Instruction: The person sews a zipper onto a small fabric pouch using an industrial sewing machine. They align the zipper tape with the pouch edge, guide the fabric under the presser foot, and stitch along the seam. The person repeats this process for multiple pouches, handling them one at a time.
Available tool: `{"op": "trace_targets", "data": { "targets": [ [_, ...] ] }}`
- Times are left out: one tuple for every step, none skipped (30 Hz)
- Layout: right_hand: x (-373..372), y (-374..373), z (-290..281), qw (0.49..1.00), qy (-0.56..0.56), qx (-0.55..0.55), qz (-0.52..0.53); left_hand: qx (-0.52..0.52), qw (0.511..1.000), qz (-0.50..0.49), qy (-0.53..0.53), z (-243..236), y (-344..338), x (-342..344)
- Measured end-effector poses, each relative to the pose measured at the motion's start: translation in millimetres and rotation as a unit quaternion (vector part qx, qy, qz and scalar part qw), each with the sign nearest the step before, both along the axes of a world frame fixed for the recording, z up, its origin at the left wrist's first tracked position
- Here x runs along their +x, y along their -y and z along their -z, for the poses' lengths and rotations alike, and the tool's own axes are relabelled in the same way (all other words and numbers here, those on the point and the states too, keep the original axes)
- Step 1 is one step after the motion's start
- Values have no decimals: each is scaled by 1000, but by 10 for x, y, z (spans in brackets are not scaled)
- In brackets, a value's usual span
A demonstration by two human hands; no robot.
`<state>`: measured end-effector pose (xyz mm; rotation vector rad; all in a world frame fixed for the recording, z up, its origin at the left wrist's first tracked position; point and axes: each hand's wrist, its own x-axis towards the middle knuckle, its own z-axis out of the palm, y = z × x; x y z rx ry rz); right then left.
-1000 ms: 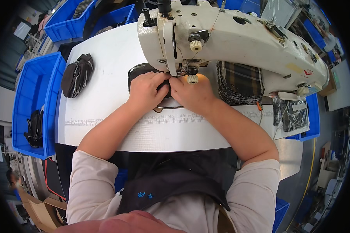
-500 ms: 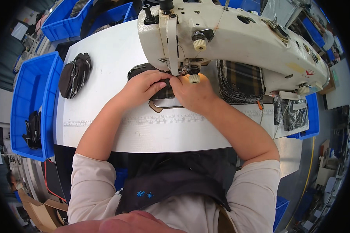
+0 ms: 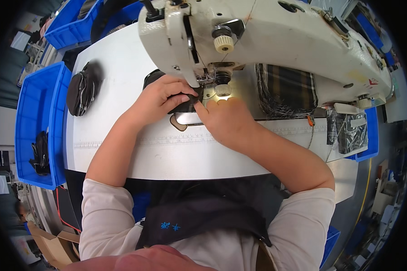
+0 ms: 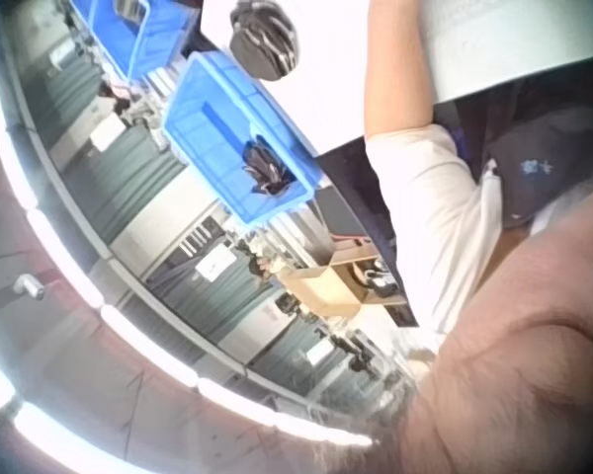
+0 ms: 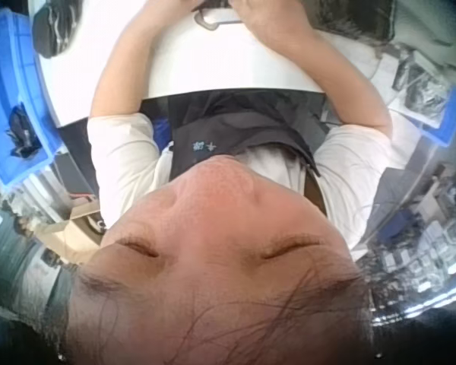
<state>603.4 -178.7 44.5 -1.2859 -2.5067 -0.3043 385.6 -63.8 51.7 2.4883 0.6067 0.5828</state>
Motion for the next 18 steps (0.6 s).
{"op": "trace_targets", "data": {
  "targets": [
    [-5,38,8,1000,19,-19,0,1,1000,-5,-17,-31,26,-3],
    [-8,67,12,999,38,-39,0,18,1000,-6,-24,-40,49,10],
    [-11,90,5,998,38,-44,-2,34,999,-6,-31,-43,75,33],
    [-16,107,-12,998,38,-48,-5,52,998,-8,-38,-53,99,45],
    [-19,116,-23,998,38,-52,-7,68,997,-9,-46,-73,118,48],
    [-22,119,-24,998,32,-56,-8,84,995,-10,-54,-93,135,51],
    [-22,116,-30,998,28,-59,-10,101,993,-11,-60,-99,142,55],
    [-23,116,-31,998,24,-62,-11,103,993,-11,-54,-90,144,57],
    [-23,118,-31,998,27,-63,-10,106,993,-10,-48,-82,146,58],
    [-17,118,-36,997,31,-64,-9,109,993,-10,-40,-73,144,65],
    [-16,119,-36,997,36,-64,-8,111,993,-8,-41,-63,138,72],
    [-20,120,-33,997,32,-66,-6,112,993,-6,-42,-51,130,78],
    [-18,118,-38,997,30,-68,-5,114,993,-4,-42,-42,124,87],
    [-17,116,-42,997,28,-70,-3,106,993,-2,-45,-36,121,84],
    [-15,115,-47,997,26,-71,-6,99,994,0,-47,-32,117,72],
    [-7,116,-50,997,25,-72,-7,90,995,3,-49,-20,113,74],
    [0,117,-52,997,24,-74,-9,97,995,7,-35,-19,111,86],
    [6,121,-52,997,25,-72,-9,104,994,12,-22,-32,108,101]
  ]
}}
